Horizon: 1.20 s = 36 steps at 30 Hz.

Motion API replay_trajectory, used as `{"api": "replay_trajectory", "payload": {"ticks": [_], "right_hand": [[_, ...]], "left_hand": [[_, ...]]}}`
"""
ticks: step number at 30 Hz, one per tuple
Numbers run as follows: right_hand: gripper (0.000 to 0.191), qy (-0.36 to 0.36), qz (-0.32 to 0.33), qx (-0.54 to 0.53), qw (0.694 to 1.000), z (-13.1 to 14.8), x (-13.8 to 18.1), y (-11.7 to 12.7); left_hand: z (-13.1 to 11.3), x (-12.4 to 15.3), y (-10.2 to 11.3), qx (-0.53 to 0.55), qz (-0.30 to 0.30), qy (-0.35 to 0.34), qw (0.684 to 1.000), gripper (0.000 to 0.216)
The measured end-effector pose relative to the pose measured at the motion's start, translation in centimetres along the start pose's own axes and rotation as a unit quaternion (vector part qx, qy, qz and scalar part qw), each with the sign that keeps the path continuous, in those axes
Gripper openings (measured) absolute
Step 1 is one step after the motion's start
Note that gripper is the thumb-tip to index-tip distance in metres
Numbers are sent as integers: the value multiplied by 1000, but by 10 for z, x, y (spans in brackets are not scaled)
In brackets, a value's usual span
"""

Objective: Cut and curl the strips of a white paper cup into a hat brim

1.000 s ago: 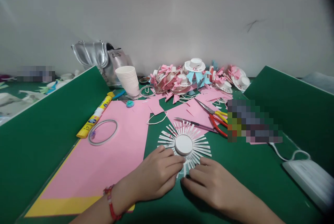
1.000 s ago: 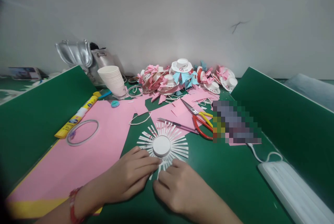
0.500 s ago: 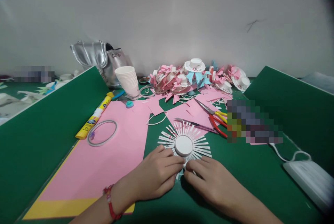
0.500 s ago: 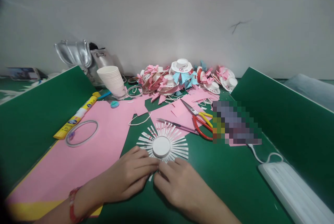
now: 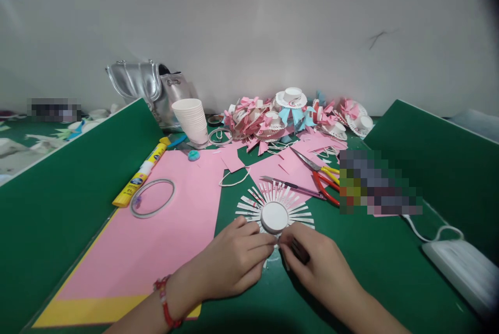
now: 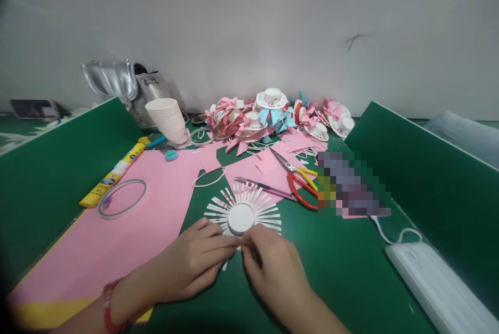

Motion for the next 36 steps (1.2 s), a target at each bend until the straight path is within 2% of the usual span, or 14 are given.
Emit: {"api": "replay_trajectory", "payload": {"ticks": [10, 29, 36], "right_hand": [[11, -49, -13, -28, 998, -4, -5, -1], [13, -33, -25, -45, 998, -5, -8, 1], [16, -29, -58, -55, 996, -9, -10, 2]], "left_hand": [[-2, 0, -3, -51, -6, -23, 998, 16], [-5, -3, -2, 2, -3, -8, 1000, 24], [-6, -4, 0, -2, -1, -3, 1000, 23]]}}
Point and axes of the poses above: each hand's wrist, its own x-axis away from the middle knuckle, its own y-axis out of the back of the hand, z = x × y, the point moved 1 cm from there along -x, towards the middle knuckle, and after that the axes turned 6 degrees about y, right-handed, at the moved point
